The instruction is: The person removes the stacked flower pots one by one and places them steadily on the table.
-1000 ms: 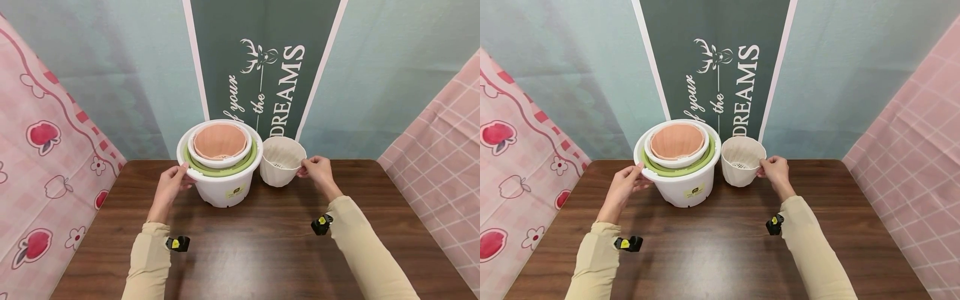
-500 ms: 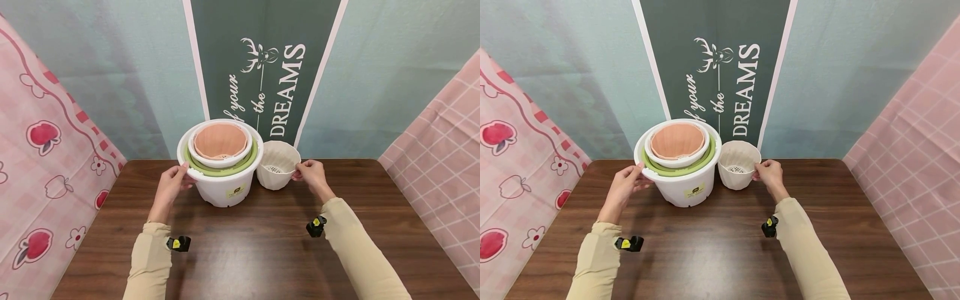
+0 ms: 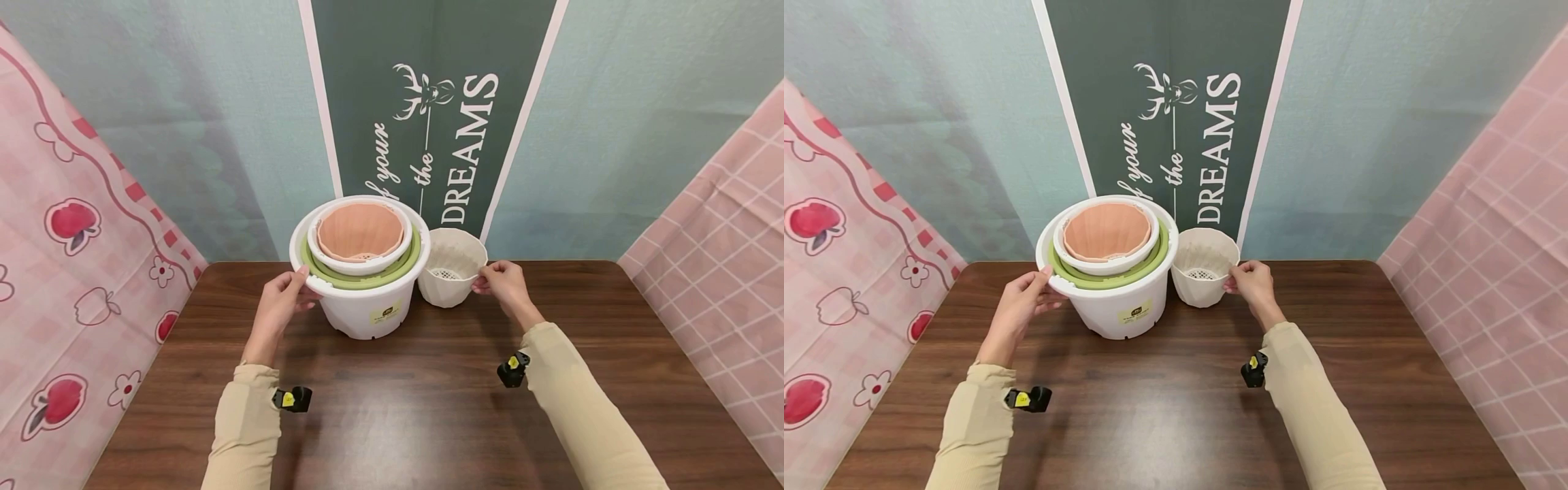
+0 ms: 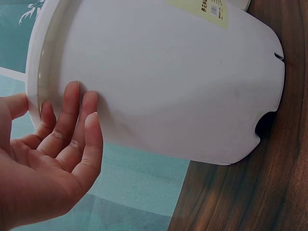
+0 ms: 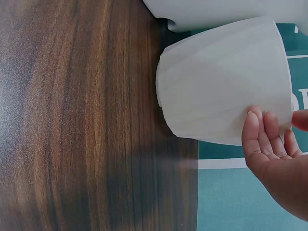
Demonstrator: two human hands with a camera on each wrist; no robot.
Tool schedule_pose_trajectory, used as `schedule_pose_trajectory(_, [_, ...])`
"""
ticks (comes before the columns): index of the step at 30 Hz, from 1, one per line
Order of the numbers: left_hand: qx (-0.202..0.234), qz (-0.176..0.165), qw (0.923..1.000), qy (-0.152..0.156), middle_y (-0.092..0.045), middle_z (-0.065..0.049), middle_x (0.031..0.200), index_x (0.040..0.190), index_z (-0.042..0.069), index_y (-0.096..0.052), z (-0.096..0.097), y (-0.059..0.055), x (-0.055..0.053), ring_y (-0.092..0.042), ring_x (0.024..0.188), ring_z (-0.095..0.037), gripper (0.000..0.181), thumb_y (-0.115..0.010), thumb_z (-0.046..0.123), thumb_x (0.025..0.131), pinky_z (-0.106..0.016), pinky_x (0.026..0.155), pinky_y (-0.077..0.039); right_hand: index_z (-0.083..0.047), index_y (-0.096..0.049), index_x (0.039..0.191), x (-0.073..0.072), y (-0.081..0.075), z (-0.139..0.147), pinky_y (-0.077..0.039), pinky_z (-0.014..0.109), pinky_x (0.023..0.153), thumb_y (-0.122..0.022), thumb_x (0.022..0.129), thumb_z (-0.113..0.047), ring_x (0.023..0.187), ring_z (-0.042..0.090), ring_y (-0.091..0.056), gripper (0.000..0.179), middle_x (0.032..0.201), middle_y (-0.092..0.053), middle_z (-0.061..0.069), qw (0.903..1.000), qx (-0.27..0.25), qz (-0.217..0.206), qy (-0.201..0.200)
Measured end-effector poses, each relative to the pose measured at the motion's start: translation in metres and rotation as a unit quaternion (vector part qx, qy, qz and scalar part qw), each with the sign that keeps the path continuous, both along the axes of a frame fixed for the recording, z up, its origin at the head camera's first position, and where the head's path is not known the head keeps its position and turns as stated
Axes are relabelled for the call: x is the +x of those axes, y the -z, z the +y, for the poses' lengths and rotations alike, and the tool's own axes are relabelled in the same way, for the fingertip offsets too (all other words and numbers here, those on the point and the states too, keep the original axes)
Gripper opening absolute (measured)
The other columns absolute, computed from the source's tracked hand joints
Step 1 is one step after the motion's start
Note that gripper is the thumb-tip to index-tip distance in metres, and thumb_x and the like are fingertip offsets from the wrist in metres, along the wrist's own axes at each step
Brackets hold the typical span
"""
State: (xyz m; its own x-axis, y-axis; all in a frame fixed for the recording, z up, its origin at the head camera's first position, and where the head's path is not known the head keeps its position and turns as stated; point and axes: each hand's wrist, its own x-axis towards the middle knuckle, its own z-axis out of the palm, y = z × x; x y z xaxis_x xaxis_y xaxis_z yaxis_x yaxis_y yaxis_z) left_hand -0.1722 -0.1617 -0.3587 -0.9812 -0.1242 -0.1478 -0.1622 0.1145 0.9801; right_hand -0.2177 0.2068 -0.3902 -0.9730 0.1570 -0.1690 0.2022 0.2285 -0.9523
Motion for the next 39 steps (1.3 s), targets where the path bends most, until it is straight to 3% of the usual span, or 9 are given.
schedule_pose_trajectory(9, [0.006,0.006,1.0000,0.000,-0.064,0.000,0.074,0.097,-0.001,-0.054,0.000,0.000,0.000,-0.063,0.071,-0.008,0.041,-0.048,0.040,0.093,-0.023,0.064,-0.053,0.005,-0.046,0.098,-0.002,0.002,0.001,-0.050,0.040,0.080,-0.046,0.095,-0.007,0.077,0.025,-0.063,0.012,0.089,-0.055,0.021,0.9997,-0.006,0.007,-0.023])
schedule_pose_trajectory(17, [0.006,0.012,0.9999,0.002,-0.064,0.001,0.074,0.097,-0.001,-0.054,-0.001,0.000,0.000,-0.063,0.070,-0.007,0.042,-0.049,0.040,0.093,-0.023,0.064,-0.053,0.006,-0.045,0.098,-0.002,0.001,0.000,-0.054,0.031,0.073,-0.048,0.095,-0.007,0.074,0.021,-0.064,0.014,0.088,-0.057,0.021,0.9991,-0.014,0.016,-0.036])
schedule_pose_trajectory(26, [0.000,0.011,0.9999,0.003,-0.065,0.000,0.076,0.098,-0.001,-0.054,-0.001,0.002,0.001,-0.063,0.071,-0.007,0.044,-0.049,0.043,0.092,-0.023,0.066,-0.053,0.008,-0.044,0.100,-0.004,0.000,0.000,-0.049,0.042,0.082,-0.046,0.094,-0.004,0.077,0.022,-0.064,0.013,0.090,-0.058,0.022,0.9981,-0.036,0.007,-0.049])
schedule_pose_trajectory(39, [0.002,0.006,1.0000,0.005,-0.065,0.000,0.076,0.098,-0.001,-0.053,0.000,0.002,0.000,-0.063,0.071,-0.006,0.044,-0.048,0.043,0.093,-0.022,0.065,-0.053,0.012,-0.043,0.112,-0.001,-0.013,0.003,-0.050,0.041,0.083,-0.046,0.094,-0.007,0.084,0.026,-0.063,0.026,0.098,-0.056,0.026,0.9979,-0.002,-0.002,-0.065])
